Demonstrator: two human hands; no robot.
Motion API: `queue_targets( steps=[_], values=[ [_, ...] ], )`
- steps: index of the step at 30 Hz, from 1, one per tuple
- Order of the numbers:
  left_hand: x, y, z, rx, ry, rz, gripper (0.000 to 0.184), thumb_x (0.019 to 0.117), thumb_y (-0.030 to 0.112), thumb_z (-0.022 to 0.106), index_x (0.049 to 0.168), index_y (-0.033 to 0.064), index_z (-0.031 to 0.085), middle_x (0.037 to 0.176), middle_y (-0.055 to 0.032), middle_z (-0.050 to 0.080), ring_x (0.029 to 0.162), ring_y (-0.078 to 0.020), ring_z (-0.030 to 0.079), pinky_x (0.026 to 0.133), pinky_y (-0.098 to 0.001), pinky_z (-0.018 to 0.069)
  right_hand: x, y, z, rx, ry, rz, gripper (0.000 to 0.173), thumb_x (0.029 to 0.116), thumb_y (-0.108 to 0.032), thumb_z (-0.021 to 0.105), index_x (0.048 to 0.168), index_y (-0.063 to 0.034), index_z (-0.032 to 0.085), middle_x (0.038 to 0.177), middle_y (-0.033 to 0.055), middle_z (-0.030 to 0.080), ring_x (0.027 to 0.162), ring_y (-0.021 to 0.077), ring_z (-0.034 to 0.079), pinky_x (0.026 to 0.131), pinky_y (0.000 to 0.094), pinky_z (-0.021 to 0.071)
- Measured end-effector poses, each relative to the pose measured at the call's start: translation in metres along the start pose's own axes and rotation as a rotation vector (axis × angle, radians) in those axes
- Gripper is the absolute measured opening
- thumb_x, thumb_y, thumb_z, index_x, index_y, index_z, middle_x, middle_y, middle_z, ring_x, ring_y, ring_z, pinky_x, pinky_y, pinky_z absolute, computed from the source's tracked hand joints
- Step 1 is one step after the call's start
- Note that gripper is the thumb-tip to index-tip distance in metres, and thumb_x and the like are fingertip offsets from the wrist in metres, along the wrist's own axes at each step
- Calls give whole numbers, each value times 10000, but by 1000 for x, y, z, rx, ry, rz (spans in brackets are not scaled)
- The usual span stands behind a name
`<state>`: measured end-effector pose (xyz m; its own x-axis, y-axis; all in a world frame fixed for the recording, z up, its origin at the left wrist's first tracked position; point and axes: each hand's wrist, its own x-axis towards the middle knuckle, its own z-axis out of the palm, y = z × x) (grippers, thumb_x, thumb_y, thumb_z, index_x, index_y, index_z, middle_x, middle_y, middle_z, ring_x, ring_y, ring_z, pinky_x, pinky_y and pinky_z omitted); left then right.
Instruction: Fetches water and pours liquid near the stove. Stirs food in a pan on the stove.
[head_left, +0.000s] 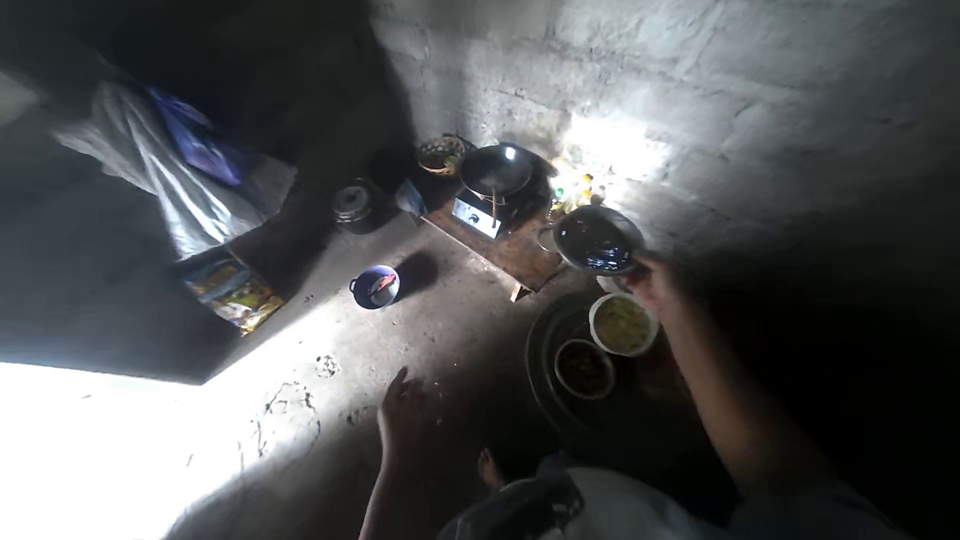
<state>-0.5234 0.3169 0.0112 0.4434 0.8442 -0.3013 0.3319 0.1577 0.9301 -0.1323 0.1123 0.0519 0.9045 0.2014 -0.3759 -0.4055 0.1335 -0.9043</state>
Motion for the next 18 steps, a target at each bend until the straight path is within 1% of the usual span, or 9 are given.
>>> queue_targets(
  steps=[1,3,5,7,10,12,13,16,18],
  values=[
    [10,14,6,-65,-61,9,399,1062,82,497,1427,-81,480,1063,-168,691,811,-139,698,745,-301,592,-2,8,21,2,-34,16,135,1099,-140,426,1110,-50,526,768,22,609,570,85,608,562,232,555],
    [37,47,23,-171,-179,20,391,1071,74,469,1427,-88,472,1085,-156,685,850,-141,697,791,-310,594,-8,23,62,11,-110,49,149,1096,-148,447,1125,-39,545,775,32,624,571,93,612,553,236,553],
    [73,76,43,-271,-260,-6,383,1081,82,451,1422,-91,464,1133,-159,664,884,-147,690,811,-310,586,-12,33,102,-5,-183,75,156,1096,-137,437,1101,-40,558,767,34,635,559,87,614,534,223,551],
    [111,94,59,-345,-299,-49,392,1091,102,446,1433,-89,451,1198,-196,641,929,-178,694,835,-321,586,-11,46,136,-27,-251,109,169,1098,-134,429,1154,-34,552,818,40,641,609,96,636,572,236,568],
    [162,108,73,-446,-277,-125,403,1097,149,462,1438,-65,443,1253,-234,605,969,-231,692,851,-353,585,7,68,180,-48,-341,131,191,1105,-150,418,1161,-22,549,844,50,630,650,119,635,616,268,572],
    [195,110,78,-476,-219,-162,377,1084,157,503,1385,-67,470,1221,-231,618,946,-237,696,840,-360,591,27,81,207,-52,-377,128,192,1104,-149,412,1109,-27,561,793,45,637,620,118,631,602,273,567],
    [212,109,81,-488,-194,-178,341,1074,146,524,1329,-77,487,1174,-220,635,916,-230,704,823,-353,599,38,86,219,-57,-401,125,195,1103,-146,414,1096,-29,570,779,44,643,608,116,630,591,270,564],
    [264,104,90,-514,-150,-230,189,1041,56,557,1161,-87,530,998,-168,663,811,-198,707,764,-325,618,78,99,252,-103,-474,111,190,1095,-137,434,1096,-27,589,793,46,659,614,113,637,575,264,557],
    [302,108,101,-523,-132,-251,130,1022,8,565,1110,-85,542,942,-148,667,785,-190,706,754,-326,623,110,100,275,-131,-500,100,160,1083,-125,455,1053,-35,584,803,37,658,626,108,641,580,265,563]
  ],
)
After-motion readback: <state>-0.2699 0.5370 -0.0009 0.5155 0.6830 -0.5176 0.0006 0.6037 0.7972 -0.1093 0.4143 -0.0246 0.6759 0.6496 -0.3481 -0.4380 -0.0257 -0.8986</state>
